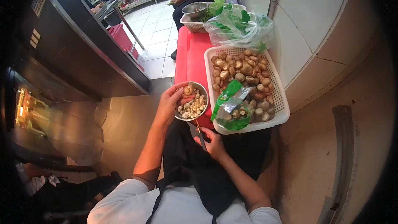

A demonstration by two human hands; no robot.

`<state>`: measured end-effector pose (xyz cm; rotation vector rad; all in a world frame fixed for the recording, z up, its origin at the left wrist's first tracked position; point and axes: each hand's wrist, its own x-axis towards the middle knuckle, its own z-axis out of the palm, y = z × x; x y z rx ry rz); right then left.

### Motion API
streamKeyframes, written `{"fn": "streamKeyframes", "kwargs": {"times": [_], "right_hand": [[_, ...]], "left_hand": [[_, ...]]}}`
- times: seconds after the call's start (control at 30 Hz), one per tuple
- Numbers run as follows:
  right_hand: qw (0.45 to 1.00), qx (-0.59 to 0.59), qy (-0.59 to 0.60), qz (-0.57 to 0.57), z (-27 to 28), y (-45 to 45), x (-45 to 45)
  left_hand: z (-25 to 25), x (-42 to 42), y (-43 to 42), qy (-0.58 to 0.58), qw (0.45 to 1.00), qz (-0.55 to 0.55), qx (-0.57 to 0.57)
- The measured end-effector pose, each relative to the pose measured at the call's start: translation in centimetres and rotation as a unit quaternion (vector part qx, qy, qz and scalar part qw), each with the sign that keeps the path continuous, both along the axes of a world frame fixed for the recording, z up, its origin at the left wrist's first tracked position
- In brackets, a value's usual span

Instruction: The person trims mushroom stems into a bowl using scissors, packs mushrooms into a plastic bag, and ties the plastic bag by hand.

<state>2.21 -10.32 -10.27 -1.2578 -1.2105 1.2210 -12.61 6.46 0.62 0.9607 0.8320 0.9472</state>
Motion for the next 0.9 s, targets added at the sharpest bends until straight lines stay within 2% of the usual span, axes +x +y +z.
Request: {"fn": "streamKeyframes", "kwargs": {"times": [0.03, 0.13, 0.27, 0.3, 0.47, 0.6, 0.9], "right_hand": [[0.993, 0.101, -0.042, -0.05, 0.2, 0.3, -0.6], [0.977, 0.114, -0.158, -0.082, 4.5, 0.2, -0.7], [0.95, 0.157, -0.246, -0.108, 5.7, 1.3, -1.4], [0.954, 0.125, -0.256, -0.088, 6.4, 1.3, -1.4], [0.946, 0.138, -0.266, -0.121, 6.0, 1.8, -2.5], [0.94, 0.095, -0.31, -0.106, 7.0, 1.9, -2.5], [0.933, 0.122, -0.325, -0.094, 4.5, 2.2, -2.9]], "left_hand": [[-0.4, -0.5, -0.2, 0.008, 1.0, 0.01, -0.001], [-2.3, -1.6, -0.3, -0.024, 0.999, 0.021, -0.01], [-3.5, -2.6, -0.8, -0.068, 0.997, 0.007, -0.027], [-3.8, -2.7, -1.0, -0.066, 0.998, 0.008, -0.022], [-4.4, -2.4, -2.8, -0.032, 0.999, 0.019, 0.01], [-4.9, -2.4, -3.9, 0.077, 0.991, 0.011, 0.105], [-6.7, -2.6, -4.4, 0.159, 0.977, 0.042, 0.137]]}}
